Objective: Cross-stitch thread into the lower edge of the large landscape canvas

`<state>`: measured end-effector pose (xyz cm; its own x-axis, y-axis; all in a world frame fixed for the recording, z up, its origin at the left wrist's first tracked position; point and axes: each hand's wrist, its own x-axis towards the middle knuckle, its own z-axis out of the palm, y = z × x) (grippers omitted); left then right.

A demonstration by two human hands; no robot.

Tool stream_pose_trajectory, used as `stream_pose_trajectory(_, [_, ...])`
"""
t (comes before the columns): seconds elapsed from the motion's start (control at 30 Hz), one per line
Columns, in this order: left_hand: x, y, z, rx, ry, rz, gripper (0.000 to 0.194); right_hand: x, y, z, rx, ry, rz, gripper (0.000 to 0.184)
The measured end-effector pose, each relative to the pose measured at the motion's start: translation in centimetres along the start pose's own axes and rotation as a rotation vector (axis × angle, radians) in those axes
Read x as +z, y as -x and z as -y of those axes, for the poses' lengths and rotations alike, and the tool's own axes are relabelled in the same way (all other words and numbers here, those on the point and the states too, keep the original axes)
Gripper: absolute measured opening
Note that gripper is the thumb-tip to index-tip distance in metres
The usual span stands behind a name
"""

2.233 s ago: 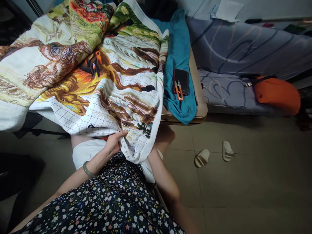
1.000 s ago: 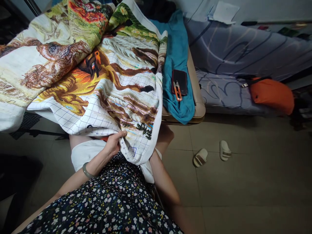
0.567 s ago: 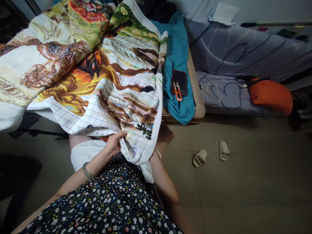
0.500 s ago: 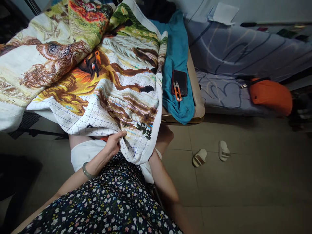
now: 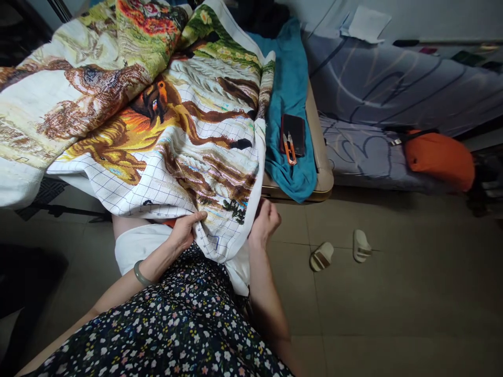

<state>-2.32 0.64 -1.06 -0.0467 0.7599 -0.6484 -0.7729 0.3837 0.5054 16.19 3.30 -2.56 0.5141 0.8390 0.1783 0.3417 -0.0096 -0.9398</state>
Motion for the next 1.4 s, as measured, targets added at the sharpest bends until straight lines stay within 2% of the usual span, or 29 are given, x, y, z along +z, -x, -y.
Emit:
stream_pose_trajectory(0.07, [0.0, -0.2, 0.2, 0.006, 0.004, -0.005, 0.040, -0.8, 0.4, 1.4, -0.164, 0.053, -0.079, 0.034])
stream_pose_trajectory(0.1, [0.0, -0.2, 0.3, 0.011, 0.006, 0.001, 0.040, -1.0, 0.7, 2.4, -0.304, 0.100, -0.032, 0.026])
stream_pose_trajectory(0.13, [0.0, -0.3, 0.4, 0.016, 0.006, 0.013, 0.039, -0.9, 1.2, 3.4, -0.456, 0.157, 0.109, 0.018])
stream_pose_trajectory(0.17, [-0.1, -0.3, 0.5, 0.018, 0.000, 0.026, 0.037, -0.6, 1.7, 4.4, -0.575, 0.225, 0.294, 0.013])
stream_pose_trajectory(0.2, [-0.1, -0.3, 0.5, 0.015, -0.012, 0.038, 0.034, -0.1, 2.2, 5.3, -0.671, 0.276, 0.418, 0.012])
stream_pose_trajectory(0.23, [-0.2, -0.3, 0.4, 0.010, -0.027, 0.047, 0.032, 0.5, 2.6, 5.9, -0.723, 0.325, 0.495, 0.013])
stream_pose_trajectory(0.3, [-0.4, -0.2, 0.2, -0.002, -0.049, 0.050, 0.030, 1.8, 3.2, 6.6, -0.764, 0.378, 0.543, 0.017])
stream_pose_trajectory(0.4, [-0.5, -0.1, -0.1, -0.008, -0.049, 0.032, 0.029, 2.9, 3.4, 6.5, -0.672, 0.287, 0.512, 0.020])
stream_pose_trajectory(0.6, [-0.2, -0.3, 0.2, -0.014, -0.031, -0.009, 0.028, 2.2, 2.8, 5.9, -0.126, -0.165, 0.575, 0.018])
stream_pose_trajectory(0.67, [-0.2, -0.3, 0.3, -0.019, -0.026, 0.002, 0.028, 2.1, 2.4, 5.7, -0.051, -0.216, 0.573, 0.019])
stream_pose_trajectory(0.8, [-0.2, -0.4, 0.3, -0.003, 0.005, 0.021, 0.033, 1.6, 1.8, 5.7, 0.005, -0.210, 0.528, 0.017])
stream_pose_trajectory(0.93, [-0.1, -0.3, 0.3, 0.033, 0.007, 0.023, 0.036, 0.6, 2.0, 6.2, -0.033, -0.159, 0.455, 0.013])
stream_pose_trajectory(1.13, [-0.1, -0.1, 0.1, 0.025, -0.012, 0.032, 0.032, 0.5, 2.8, 6.5, -0.282, 0.106, 0.687, 0.014])
stream_pose_trajectory(1.4, [0.1, 0.1, -0.1, 0.012, -0.025, 0.017, 0.031, 1.1, 2.8, 5.8, -0.363, 0.223, 0.733, 0.018])
